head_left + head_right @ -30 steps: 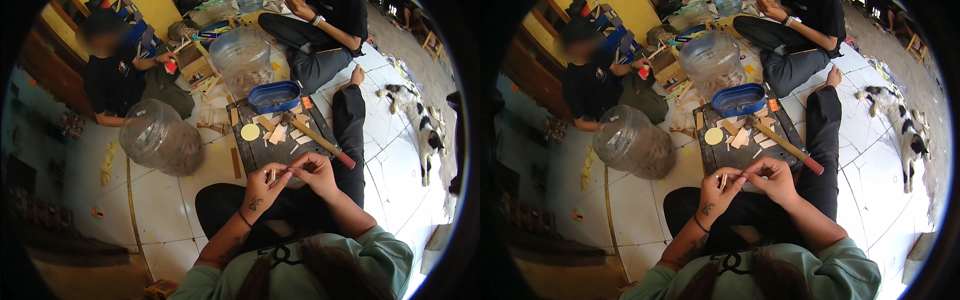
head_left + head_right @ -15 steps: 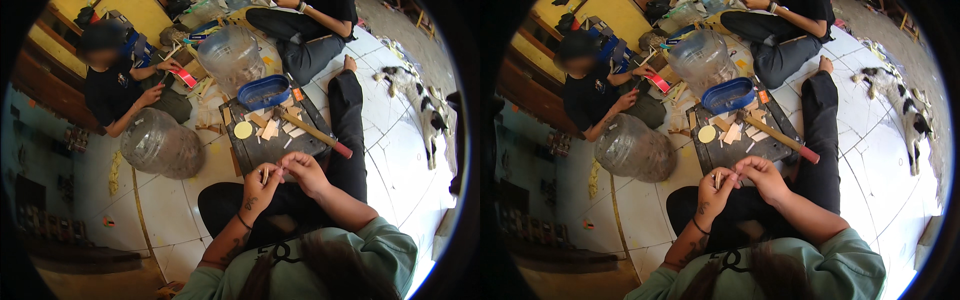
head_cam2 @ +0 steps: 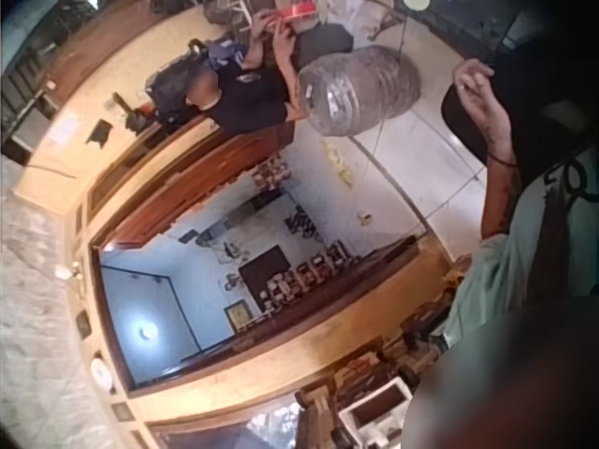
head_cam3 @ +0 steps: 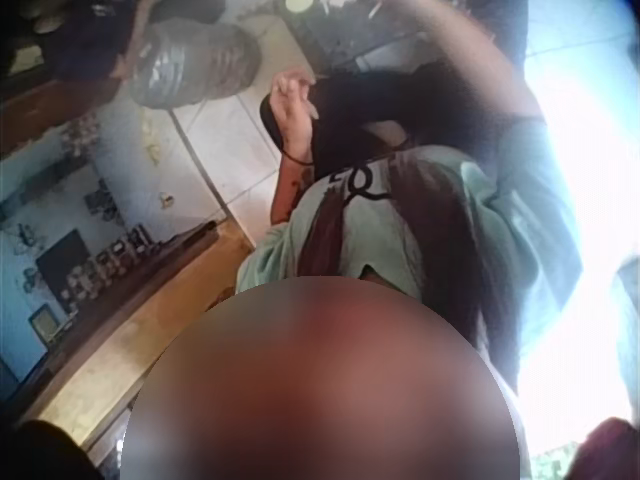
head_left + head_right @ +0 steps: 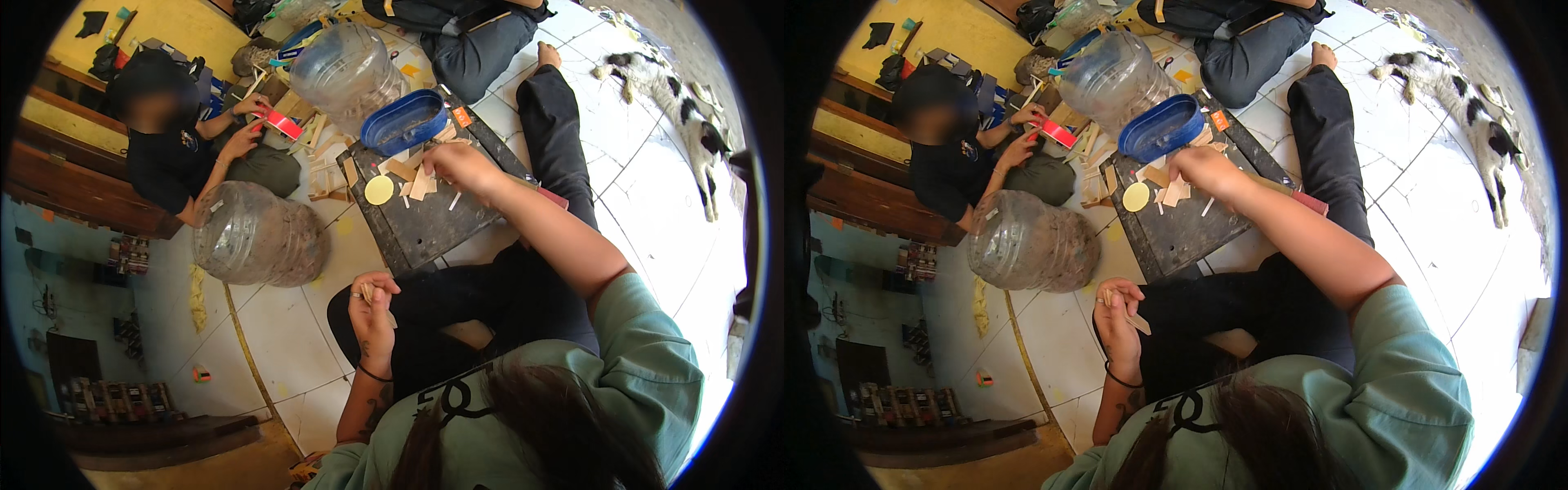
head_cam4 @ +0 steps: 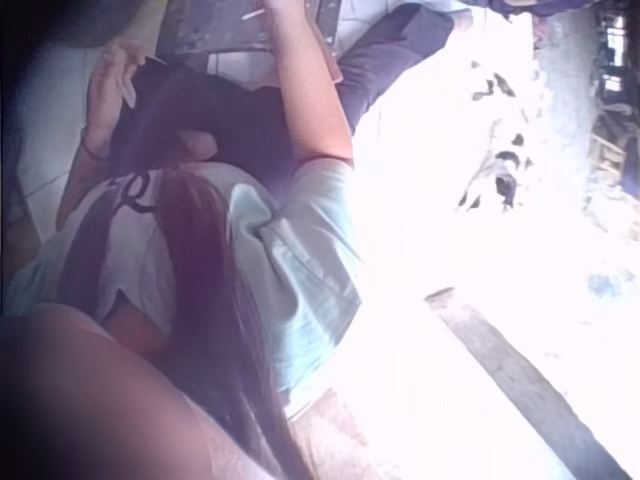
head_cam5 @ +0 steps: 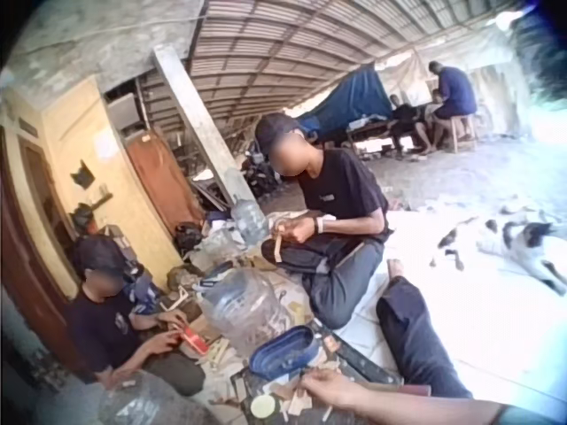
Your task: The person assembles small wooden frames by hand, using a hammer to tap nails into place. They handle multiple small wooden pieces, align them, and secure them together. The person also briefly handles a blue plastic container filled with colorful paper scraps.
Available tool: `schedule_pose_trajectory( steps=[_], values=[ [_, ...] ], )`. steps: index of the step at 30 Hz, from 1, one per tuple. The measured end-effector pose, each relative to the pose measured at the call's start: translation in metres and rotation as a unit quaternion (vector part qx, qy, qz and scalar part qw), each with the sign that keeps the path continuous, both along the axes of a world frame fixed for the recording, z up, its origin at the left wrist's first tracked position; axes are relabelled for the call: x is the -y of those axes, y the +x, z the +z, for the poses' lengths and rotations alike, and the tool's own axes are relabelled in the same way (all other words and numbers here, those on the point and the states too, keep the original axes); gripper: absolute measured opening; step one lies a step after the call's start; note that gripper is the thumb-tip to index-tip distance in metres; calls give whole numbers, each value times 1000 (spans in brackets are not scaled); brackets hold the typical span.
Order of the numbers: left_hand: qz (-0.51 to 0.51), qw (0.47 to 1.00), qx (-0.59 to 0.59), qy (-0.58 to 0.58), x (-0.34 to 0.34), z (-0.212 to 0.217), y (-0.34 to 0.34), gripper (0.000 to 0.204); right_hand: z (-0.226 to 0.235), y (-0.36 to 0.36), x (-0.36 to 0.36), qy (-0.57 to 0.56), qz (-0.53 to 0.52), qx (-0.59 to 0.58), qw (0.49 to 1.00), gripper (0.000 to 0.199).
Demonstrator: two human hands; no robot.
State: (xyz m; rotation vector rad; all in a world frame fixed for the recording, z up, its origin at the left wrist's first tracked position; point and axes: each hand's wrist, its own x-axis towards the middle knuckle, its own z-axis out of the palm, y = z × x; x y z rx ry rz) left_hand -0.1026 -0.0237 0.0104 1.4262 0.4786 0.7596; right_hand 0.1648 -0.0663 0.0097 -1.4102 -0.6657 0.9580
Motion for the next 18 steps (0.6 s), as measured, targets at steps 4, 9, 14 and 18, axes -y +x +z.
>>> schedule_pose_trajectory(
  steps=[4, 9, 14, 18],
  values=[
    [40, 997, 6, 64, -6, 1, 1, 39, 7, -20, -17, -214, 46, 580, 785, 53],
    [74, 995, 50, 39, -6, 0, 8, 52, 8, -35, -38, -272, 55, 596, 753, 41],
    [100, 991, 73, 46, -7, 3, 4, 42, -11, -42, -22, -264, 41, 596, 757, 25],
    [103, 985, 137, -11, -10, 8, 12, 36, -19, -38, 11, -136, -75, 566, 810, 16]
  ],
)
